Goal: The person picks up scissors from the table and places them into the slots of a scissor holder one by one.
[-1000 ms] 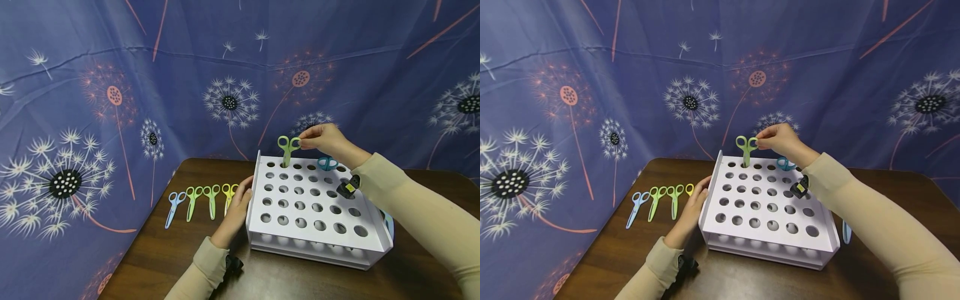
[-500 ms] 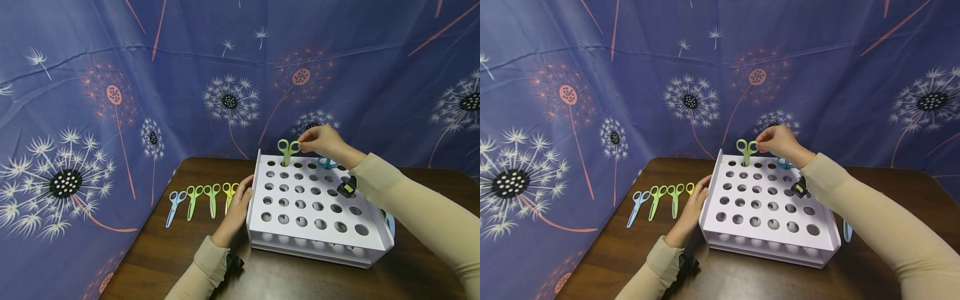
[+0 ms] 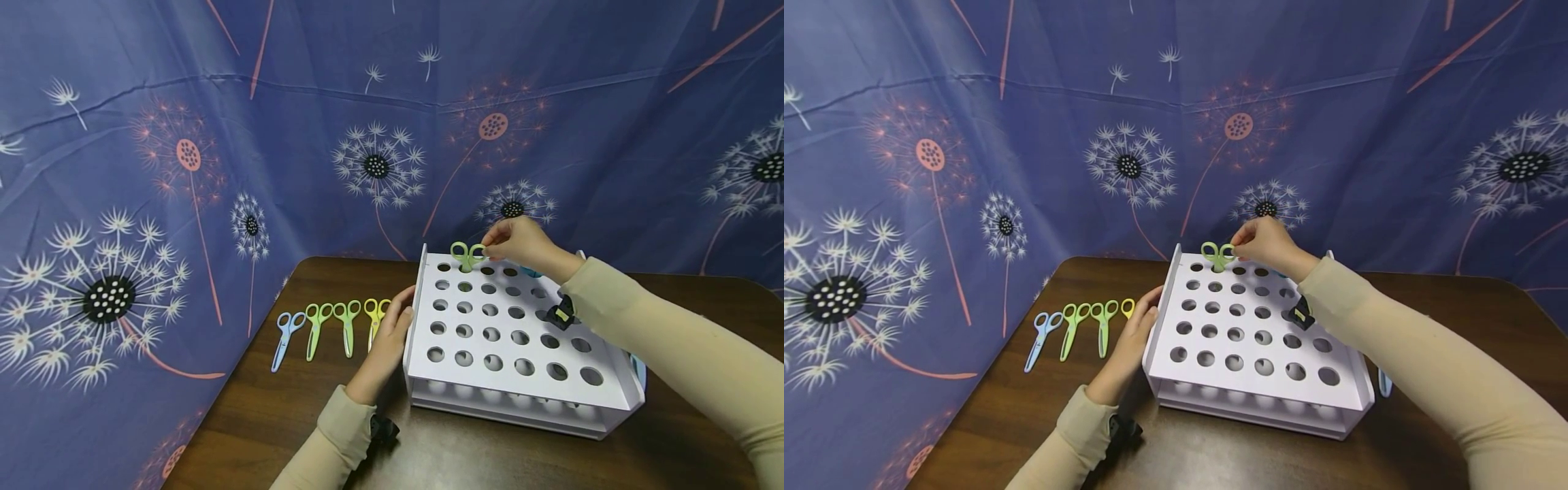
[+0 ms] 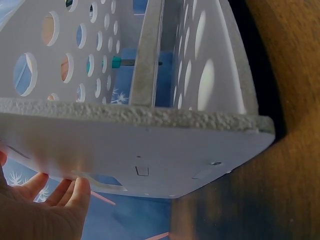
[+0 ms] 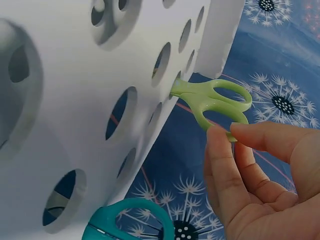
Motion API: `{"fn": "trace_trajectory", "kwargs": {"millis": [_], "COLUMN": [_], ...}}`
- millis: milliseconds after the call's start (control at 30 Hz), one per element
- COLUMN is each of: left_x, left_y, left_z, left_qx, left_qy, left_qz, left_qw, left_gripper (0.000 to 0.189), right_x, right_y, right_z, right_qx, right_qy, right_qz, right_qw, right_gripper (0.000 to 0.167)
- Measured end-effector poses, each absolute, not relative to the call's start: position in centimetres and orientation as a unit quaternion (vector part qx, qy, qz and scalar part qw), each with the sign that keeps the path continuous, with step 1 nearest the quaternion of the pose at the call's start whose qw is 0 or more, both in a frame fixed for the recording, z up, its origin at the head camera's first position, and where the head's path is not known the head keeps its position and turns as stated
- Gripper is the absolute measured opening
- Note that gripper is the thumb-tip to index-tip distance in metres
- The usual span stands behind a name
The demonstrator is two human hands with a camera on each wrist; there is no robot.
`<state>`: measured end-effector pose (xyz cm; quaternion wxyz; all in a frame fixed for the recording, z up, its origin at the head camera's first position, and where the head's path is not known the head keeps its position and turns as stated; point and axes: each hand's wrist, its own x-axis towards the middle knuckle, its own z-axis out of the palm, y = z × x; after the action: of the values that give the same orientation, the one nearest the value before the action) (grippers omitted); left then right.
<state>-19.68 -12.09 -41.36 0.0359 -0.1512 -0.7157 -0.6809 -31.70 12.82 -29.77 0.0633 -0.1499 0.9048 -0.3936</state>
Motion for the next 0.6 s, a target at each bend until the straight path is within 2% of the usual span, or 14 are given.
{"fn": "trace_trajectory", "kwargs": {"millis": [600], "left_x": [-19.66], "left_y": [-12.02], "left_z": [-41.36], "left_qx": [-0.150], "left_qy": [-0.715], "left_qz": [-0.682], "left_qw": [0.035], "left_gripper": [0.044], "right_x": [-31.45], "right_y": [12.63], "right_z": [-30.60], "right_qx": [-0.162], "right_qy": [0.906], "right_qz": [-0.384], "right_qw": [0.074], "right_gripper": [0.017]}}
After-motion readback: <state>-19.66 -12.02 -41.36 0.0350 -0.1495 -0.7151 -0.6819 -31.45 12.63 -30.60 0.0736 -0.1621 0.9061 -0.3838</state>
